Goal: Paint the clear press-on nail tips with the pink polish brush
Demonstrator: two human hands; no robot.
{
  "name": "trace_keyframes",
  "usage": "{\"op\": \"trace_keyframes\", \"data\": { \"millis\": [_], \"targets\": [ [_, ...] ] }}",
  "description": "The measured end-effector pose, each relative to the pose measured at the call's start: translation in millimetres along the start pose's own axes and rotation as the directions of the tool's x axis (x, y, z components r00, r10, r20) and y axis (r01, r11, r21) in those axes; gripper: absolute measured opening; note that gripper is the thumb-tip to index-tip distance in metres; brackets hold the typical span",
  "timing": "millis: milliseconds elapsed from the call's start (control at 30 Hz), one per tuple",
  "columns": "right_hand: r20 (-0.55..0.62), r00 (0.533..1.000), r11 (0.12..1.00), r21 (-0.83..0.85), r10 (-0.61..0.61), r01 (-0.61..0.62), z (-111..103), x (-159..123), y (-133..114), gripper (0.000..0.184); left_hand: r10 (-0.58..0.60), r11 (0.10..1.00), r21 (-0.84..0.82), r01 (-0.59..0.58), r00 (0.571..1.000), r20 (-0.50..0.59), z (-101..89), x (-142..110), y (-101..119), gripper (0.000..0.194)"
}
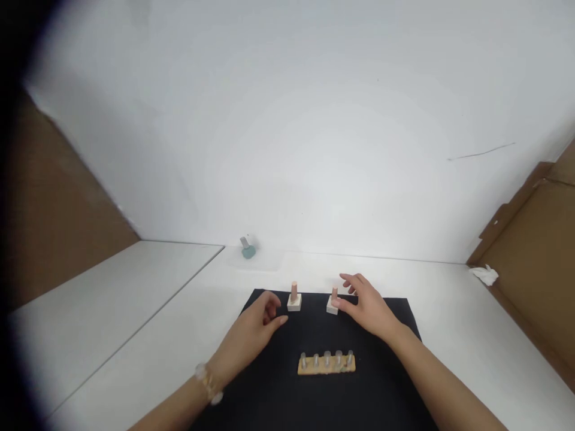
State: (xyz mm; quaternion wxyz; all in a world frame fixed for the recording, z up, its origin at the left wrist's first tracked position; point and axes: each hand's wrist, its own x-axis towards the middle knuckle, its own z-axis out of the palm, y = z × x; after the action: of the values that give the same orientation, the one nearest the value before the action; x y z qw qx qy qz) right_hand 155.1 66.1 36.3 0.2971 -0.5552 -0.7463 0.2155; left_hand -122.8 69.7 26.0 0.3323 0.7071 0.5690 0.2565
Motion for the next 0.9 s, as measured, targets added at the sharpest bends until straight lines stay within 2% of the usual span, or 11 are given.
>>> {"op": "trace_keyframes", "data": {
  "millis": [67,133,233,367,467,567,700,767,900],
  "targets": [
    [-0.001,1.000,1.000,0.007,-0.028,0.028,1.2,6.0,-4.4,0.034,0.048,0.999,-0.004,-0.048,0.998,0.051,12.0,-11.2,18.2,0.011],
    [-0.008,0.999,0.999,0.001,-0.045,0.045,5.4,11.1,-7.6,0.013,0.098,0.995,-0.012,-0.097,0.990,0.102,28.8,-10.1,39.5,0.030],
    [-0.036,0.998,0.999,-0.001,-0.052,0.052,10.5,12.9,-7.5,0.021,0.105,0.993,0.043,-0.110,0.989,0.108,51.9,11.8,64.2,0.048],
    [-0.048,0.996,0.996,0.033,-0.078,0.080,10.6,5.5,-3.9,0.018,0.076,0.989,0.117,-0.092,0.988,0.138,65.5,39.5,73.2,0.025],
    [-0.071,0.993,0.994,0.037,-0.099,0.102,7.5,-2.6,-9.5,0.017,0.096,0.987,0.115,-0.109,0.989,0.111,65.9,37.7,74.1,0.015],
    [-0.095,0.988,0.991,0.032,-0.124,0.128,0.4,-11.4,-24.1,0.016,0.162,0.984,0.075,-0.164,0.986,0.033,60.3,22.8,79.7,0.002],
    [-0.130,0.984,0.988,0.071,-0.125,0.135,-15.2,-23.0,-45.9,0.019,0.228,0.973,-0.015,-0.229,0.973,-0.045,48.2,5.1,91.9,0.008],
    [-0.144,0.981,0.986,0.077,-0.134,0.146,-23.2,-26.0,-54.4,0.018,0.226,0.970,-0.078,-0.229,0.973,-0.052,43.1,1.2,97.0,0.006],
    [-0.102,0.987,0.987,0.088,-0.124,0.133,-37.7,-19.8,-66.7,0.018,0.195,0.961,-0.187,-0.203,0.979,-0.059,36.1,-1.4,104.5,0.004]
  ]
}}
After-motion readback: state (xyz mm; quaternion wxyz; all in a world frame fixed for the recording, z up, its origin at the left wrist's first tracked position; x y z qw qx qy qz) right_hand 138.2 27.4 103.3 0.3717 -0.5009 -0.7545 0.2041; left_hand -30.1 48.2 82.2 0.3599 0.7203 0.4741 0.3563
